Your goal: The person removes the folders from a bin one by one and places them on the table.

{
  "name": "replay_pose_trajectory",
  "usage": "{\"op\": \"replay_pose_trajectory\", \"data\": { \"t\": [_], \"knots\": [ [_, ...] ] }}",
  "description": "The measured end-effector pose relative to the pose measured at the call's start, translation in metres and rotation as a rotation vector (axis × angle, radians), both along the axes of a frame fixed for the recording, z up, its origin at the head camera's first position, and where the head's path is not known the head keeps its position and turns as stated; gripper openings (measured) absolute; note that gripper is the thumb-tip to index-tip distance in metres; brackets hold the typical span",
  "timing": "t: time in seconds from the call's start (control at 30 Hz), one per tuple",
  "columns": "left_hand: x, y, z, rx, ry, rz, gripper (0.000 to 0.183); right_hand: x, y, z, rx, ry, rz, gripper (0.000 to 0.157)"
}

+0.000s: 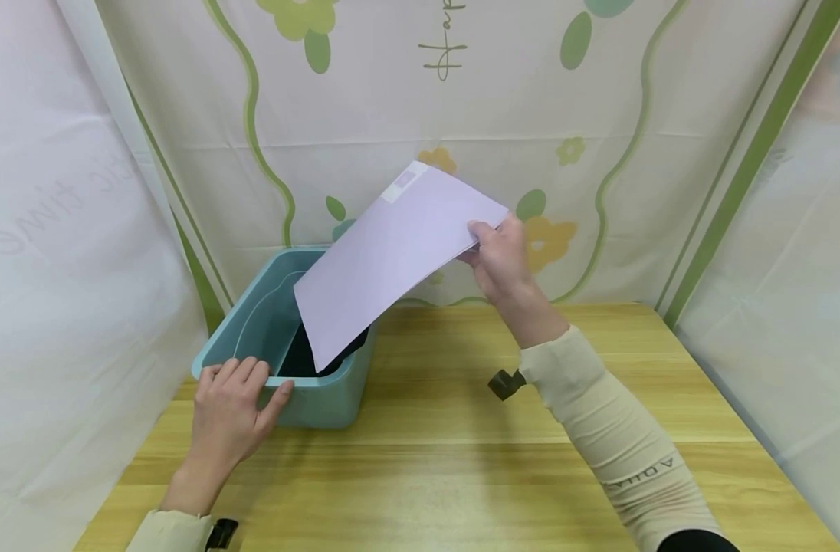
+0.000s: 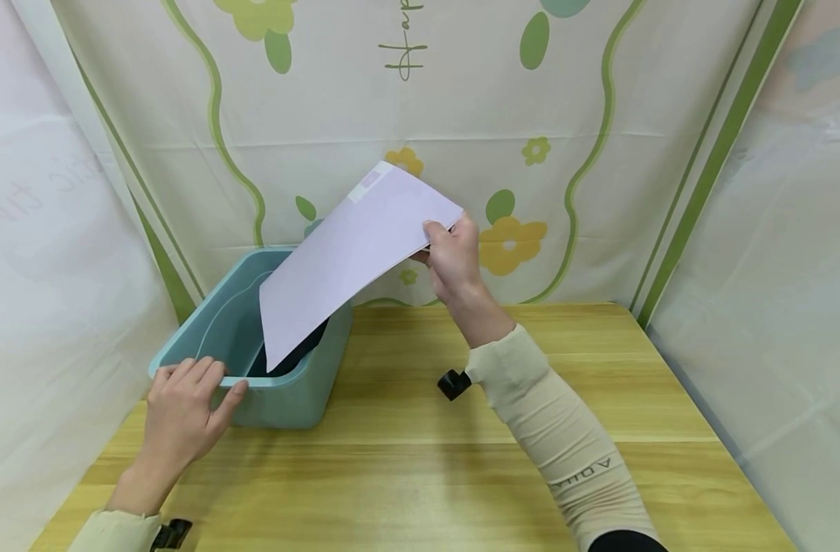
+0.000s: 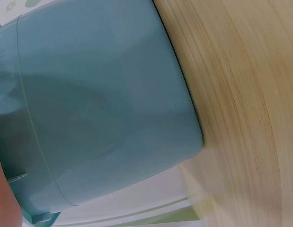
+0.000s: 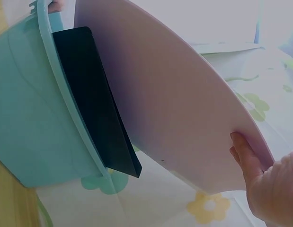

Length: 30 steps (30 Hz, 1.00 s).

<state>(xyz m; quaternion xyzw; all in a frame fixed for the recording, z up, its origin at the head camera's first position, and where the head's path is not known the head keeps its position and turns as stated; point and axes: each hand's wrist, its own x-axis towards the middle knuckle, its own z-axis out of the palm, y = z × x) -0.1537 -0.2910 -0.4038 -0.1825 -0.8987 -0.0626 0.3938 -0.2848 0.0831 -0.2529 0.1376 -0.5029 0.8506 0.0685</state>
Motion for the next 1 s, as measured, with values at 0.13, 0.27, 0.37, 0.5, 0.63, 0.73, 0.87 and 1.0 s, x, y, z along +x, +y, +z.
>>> {"op": "replay_pose_trajectory", "data": {
  "t": [0.13,0.27,0.37,0.5,0.63,0.73,0.87,1.0],
  "knots": [
    [0.0,0.0,-0.001,0.003,0.006,-0.001,0.061,-0.001,0.004,0.001,-0.008,-0.01,-0.001,0.042],
    [0.0,0.0,-0.002,0.0,0.009,-0.002,0.061,-0.002,0.009,0.001,-0.01,-0.02,-0.017,0.041],
    [0.0,0.001,-0.002,-0.003,0.005,0.0,0.061,-0.003,0.013,0.002,-0.024,-0.033,-0.02,0.041],
    [-0.001,0.002,-0.001,-0.005,0.006,0.003,0.061,-0.004,0.018,0.004,-0.037,-0.059,-0.025,0.041],
    [-0.001,0.003,-0.001,-0.002,0.025,-0.003,0.061,-0.006,0.022,0.004,-0.05,-0.086,-0.033,0.041],
    [-0.001,0.003,-0.002,0.004,0.038,-0.011,0.061,-0.008,0.025,0.004,-0.062,-0.095,-0.034,0.042],
    [0.0,0.003,-0.002,0.006,0.03,-0.009,0.06,-0.011,0.028,0.003,-0.067,-0.102,-0.04,0.043],
    [0.0,0.001,-0.001,0.005,0.007,0.0,0.061,-0.013,0.032,0.004,-0.061,-0.113,-0.043,0.044]
  ]
}}
